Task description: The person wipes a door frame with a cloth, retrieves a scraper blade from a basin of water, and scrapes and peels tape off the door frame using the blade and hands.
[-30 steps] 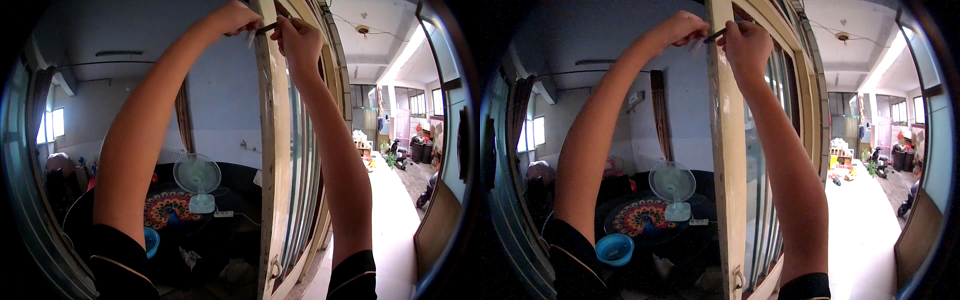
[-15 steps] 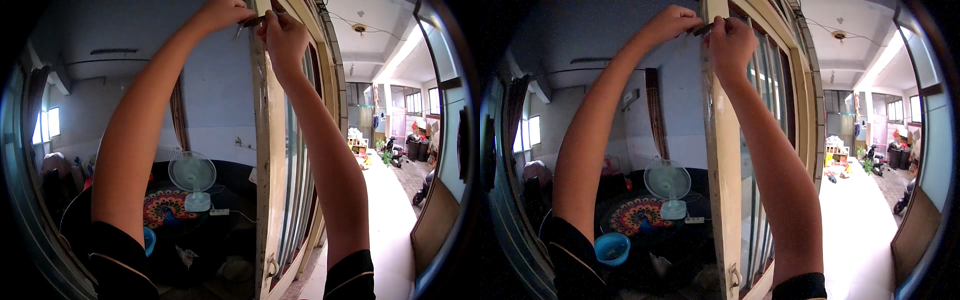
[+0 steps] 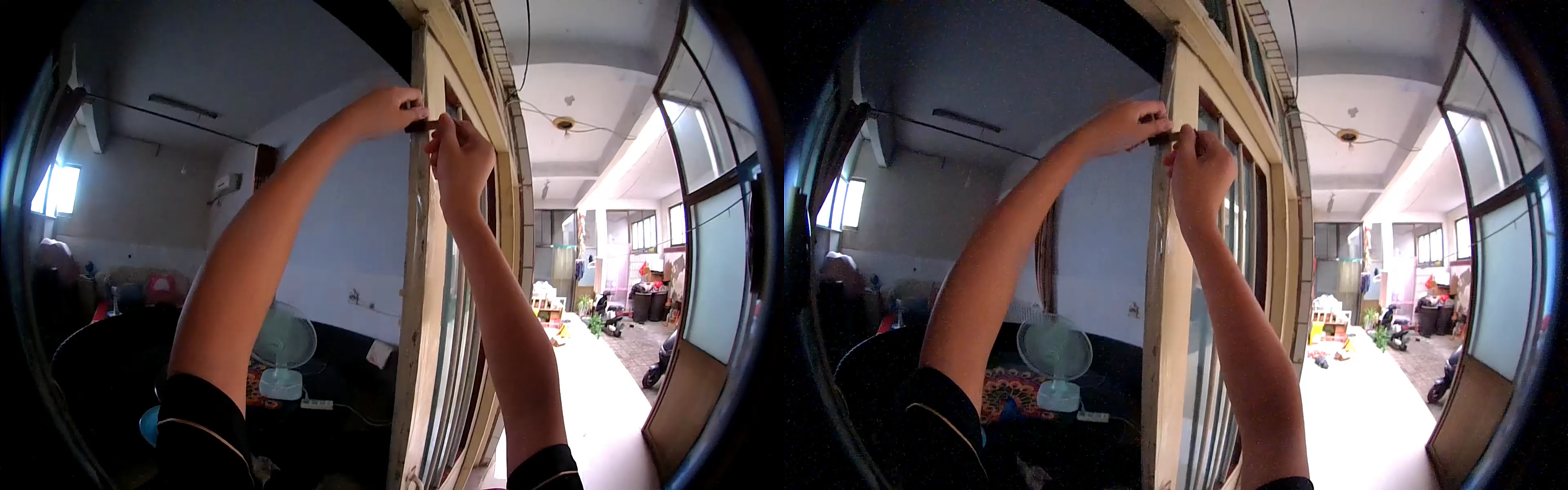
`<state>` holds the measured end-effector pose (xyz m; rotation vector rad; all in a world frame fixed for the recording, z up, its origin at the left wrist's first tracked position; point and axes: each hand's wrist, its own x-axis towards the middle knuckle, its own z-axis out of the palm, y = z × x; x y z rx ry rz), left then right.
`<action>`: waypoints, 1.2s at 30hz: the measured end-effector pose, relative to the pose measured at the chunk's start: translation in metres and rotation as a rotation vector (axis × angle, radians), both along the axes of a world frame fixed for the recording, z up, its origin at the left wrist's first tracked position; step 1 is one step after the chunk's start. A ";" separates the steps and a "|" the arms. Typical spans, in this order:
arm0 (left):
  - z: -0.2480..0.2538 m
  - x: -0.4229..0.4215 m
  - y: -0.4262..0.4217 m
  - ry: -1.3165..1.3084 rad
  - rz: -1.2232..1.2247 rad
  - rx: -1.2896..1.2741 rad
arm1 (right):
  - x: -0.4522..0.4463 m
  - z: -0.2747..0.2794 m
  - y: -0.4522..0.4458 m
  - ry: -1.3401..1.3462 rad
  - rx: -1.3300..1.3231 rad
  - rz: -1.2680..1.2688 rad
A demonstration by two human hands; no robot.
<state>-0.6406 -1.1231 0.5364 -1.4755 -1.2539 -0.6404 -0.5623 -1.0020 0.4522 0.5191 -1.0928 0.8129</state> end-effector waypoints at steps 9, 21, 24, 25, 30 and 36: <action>0.018 -0.001 0.003 0.003 -0.066 -0.154 | -0.005 0.013 0.001 0.025 0.053 -0.003; 0.043 -0.003 -0.004 0.105 -0.114 0.112 | -0.004 0.050 0.001 0.056 0.031 -0.077; 0.058 -0.008 -0.017 0.189 0.007 0.269 | 0.006 0.060 0.005 -0.055 0.051 0.086; 0.057 -0.009 -0.020 0.187 0.006 0.266 | 0.010 0.058 0.004 -0.057 0.048 0.085; 0.060 -0.015 -0.021 -0.024 -0.072 0.233 | 0.028 0.038 0.013 -0.139 0.036 0.190; 0.054 0.006 0.018 -0.044 0.025 0.166 | 0.030 0.032 0.023 -0.107 0.023 0.177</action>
